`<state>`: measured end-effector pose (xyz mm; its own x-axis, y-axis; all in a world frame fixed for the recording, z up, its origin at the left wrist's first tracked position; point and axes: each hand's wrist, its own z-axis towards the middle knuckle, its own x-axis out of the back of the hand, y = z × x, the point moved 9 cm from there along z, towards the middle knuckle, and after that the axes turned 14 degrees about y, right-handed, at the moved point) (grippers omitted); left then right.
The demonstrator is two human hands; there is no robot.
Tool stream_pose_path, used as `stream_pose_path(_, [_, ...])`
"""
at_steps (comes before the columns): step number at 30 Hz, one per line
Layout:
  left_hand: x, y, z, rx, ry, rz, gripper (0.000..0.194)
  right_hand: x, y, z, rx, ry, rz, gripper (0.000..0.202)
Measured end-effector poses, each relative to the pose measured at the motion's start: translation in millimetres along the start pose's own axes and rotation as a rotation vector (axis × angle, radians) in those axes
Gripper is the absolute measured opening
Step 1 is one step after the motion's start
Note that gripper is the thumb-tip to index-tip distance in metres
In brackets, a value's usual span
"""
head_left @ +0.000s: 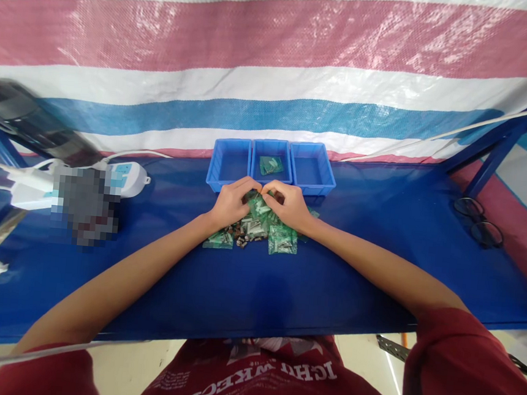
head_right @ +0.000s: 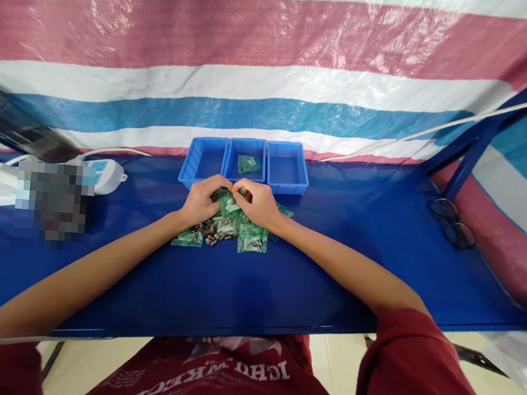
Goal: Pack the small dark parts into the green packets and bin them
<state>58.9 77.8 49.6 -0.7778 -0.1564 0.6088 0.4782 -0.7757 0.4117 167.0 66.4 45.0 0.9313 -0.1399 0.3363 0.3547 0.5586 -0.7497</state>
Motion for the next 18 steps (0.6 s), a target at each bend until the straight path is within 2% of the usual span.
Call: stream_pose_path(18, [0.2, 0.8, 0.2, -0.019, 0.008, -0.007, 0.045, 0.8, 0.6, 1.0, -0.011, 0.013, 0.0, 0.012])
